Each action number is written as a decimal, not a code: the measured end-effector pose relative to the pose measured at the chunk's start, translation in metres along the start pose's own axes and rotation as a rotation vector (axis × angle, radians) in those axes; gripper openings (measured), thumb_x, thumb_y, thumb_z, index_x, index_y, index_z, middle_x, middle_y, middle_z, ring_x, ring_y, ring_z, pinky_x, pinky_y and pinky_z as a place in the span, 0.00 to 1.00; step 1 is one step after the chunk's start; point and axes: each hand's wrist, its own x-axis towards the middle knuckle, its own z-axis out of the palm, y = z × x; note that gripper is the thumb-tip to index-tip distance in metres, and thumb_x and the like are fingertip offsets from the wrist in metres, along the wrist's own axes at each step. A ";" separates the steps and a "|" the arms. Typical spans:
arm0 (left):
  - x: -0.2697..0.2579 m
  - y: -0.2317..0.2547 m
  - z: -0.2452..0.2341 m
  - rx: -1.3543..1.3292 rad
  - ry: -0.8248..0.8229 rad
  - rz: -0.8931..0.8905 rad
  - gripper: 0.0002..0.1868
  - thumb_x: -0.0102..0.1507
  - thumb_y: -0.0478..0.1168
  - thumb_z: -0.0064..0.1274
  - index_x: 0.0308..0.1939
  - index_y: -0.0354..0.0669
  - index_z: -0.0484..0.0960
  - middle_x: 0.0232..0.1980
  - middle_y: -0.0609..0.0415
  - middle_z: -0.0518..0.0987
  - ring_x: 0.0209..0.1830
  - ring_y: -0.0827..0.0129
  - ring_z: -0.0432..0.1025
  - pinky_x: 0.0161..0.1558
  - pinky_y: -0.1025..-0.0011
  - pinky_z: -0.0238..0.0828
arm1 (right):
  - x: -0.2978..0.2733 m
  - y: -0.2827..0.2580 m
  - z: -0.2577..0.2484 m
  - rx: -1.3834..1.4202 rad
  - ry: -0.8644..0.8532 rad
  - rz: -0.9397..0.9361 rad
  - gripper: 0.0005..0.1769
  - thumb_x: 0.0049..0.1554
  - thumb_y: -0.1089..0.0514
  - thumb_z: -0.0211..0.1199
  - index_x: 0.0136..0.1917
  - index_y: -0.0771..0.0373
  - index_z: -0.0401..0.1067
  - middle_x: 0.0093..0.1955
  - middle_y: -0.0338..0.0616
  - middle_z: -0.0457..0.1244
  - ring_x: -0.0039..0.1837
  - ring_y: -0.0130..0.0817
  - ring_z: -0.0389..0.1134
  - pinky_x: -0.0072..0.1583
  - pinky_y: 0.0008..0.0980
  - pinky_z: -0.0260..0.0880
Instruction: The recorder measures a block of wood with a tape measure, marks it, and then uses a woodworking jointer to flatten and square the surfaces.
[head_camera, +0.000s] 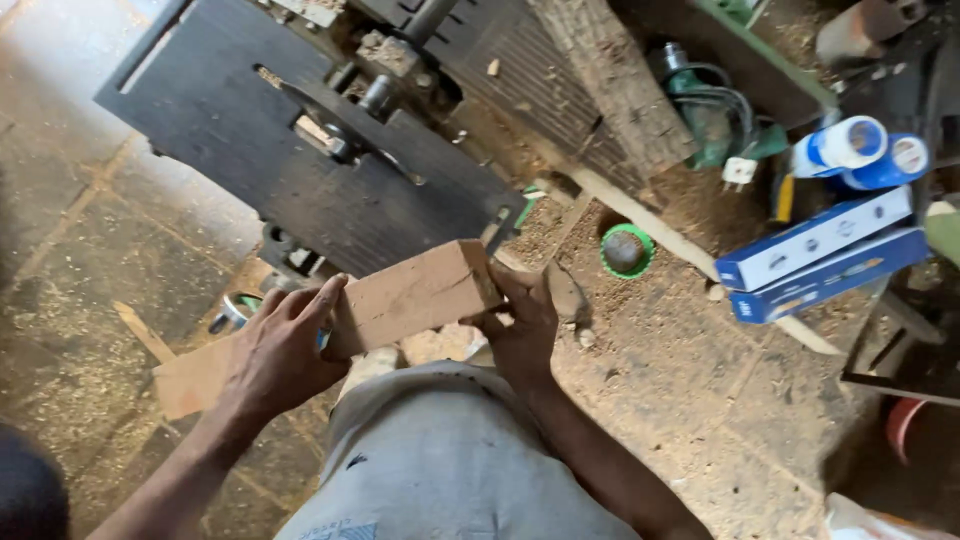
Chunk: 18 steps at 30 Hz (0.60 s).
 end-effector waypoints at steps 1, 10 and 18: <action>0.007 0.014 0.008 -0.003 0.003 -0.001 0.52 0.41 0.45 0.71 0.70 0.50 0.69 0.62 0.50 0.77 0.60 0.53 0.70 0.55 0.57 0.73 | 0.008 0.013 -0.015 -0.002 -0.003 -0.003 0.38 0.48 0.59 0.78 0.70 0.53 0.69 0.62 0.43 0.60 0.60 0.33 0.70 0.53 0.30 0.79; 0.077 0.110 0.048 0.170 -0.180 -0.179 0.47 0.56 0.42 0.63 0.79 0.46 0.59 0.57 0.42 0.78 0.51 0.56 0.71 0.45 0.61 0.77 | 0.059 0.134 -0.083 -0.520 -0.098 0.035 0.29 0.53 0.50 0.78 0.66 0.57 0.77 0.47 0.37 0.68 0.47 0.29 0.70 0.44 0.28 0.75; 0.087 0.122 0.069 0.234 0.207 0.067 0.41 0.55 0.37 0.62 0.72 0.41 0.66 0.73 0.43 0.72 0.57 0.56 0.69 0.47 0.59 0.74 | 0.035 0.080 -0.091 -0.385 0.078 0.221 0.29 0.59 0.58 0.67 0.68 0.72 0.60 0.62 0.59 0.57 0.54 0.39 0.66 0.48 0.36 0.76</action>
